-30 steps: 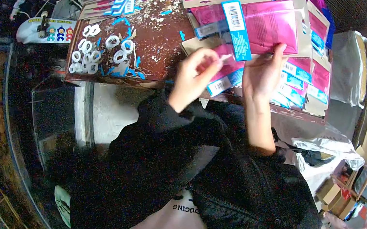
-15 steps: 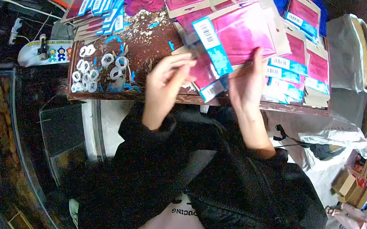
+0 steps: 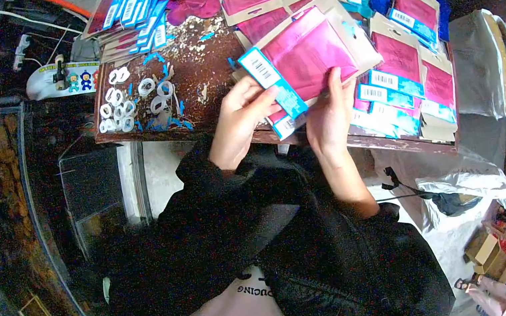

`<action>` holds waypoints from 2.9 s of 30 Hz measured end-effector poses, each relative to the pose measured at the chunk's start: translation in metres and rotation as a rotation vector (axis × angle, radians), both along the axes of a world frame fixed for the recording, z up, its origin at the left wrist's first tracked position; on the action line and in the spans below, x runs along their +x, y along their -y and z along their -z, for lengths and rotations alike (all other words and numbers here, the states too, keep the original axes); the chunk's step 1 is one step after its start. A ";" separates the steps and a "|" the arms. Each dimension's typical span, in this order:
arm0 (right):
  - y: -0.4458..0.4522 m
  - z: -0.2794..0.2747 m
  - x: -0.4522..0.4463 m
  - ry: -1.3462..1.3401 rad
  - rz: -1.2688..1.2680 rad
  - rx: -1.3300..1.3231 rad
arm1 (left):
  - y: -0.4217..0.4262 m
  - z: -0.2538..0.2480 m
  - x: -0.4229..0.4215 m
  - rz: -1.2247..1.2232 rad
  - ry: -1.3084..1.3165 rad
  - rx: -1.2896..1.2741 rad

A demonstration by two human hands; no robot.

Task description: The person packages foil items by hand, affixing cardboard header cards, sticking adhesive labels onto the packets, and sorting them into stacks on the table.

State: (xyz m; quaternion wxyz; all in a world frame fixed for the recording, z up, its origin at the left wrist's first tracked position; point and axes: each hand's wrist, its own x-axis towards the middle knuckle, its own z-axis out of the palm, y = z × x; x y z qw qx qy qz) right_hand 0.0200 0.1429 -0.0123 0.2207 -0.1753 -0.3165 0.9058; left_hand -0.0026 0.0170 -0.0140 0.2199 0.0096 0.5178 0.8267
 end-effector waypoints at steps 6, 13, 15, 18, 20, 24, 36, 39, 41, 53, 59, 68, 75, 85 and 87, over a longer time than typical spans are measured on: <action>-0.010 0.013 -0.003 -0.004 0.004 0.054 | -0.006 0.000 0.006 -0.037 0.051 -0.040; -0.012 -0.001 -0.013 0.023 0.096 0.115 | -0.005 0.006 0.009 -0.093 0.122 0.130; -0.019 0.001 -0.018 0.023 0.109 0.131 | -0.003 0.007 0.010 -0.101 0.138 0.165; -0.049 0.011 -0.026 0.065 0.128 0.178 | 0.003 0.004 0.012 -0.130 0.122 0.140; -0.052 0.011 -0.027 0.079 0.135 0.194 | 0.007 0.005 0.013 -0.139 0.117 0.132; -0.040 -0.012 -0.033 0.063 0.056 0.167 | 0.015 0.019 0.017 -0.175 0.103 -0.025; -0.071 0.036 -0.050 -0.010 -0.106 0.033 | 0.070 0.024 0.039 -0.330 0.256 0.107; -0.077 0.048 -0.052 0.033 -0.134 0.073 | 0.086 0.029 0.047 -0.349 0.259 0.104; -0.076 0.042 -0.051 0.085 -0.128 0.130 | 0.094 0.024 0.050 -0.376 0.253 0.112; -0.021 -0.004 -0.005 0.153 0.151 1.140 | 0.058 0.001 0.049 -0.494 0.252 0.348; 0.018 -0.007 0.027 0.127 -0.538 0.387 | 0.035 0.007 0.056 -0.262 0.422 0.459; -0.014 0.005 0.025 0.129 -0.531 0.498 | 0.063 0.001 0.036 -0.120 0.069 -0.014; -0.010 0.016 0.029 0.174 -0.661 0.559 | 0.056 0.010 0.027 -0.049 -0.809 -0.854; -0.014 0.006 0.050 0.319 -0.278 1.347 | 0.030 0.043 0.041 0.193 -1.161 -1.269; -0.017 0.009 0.052 0.362 -0.371 1.147 | 0.030 0.045 0.042 0.159 -1.171 -1.248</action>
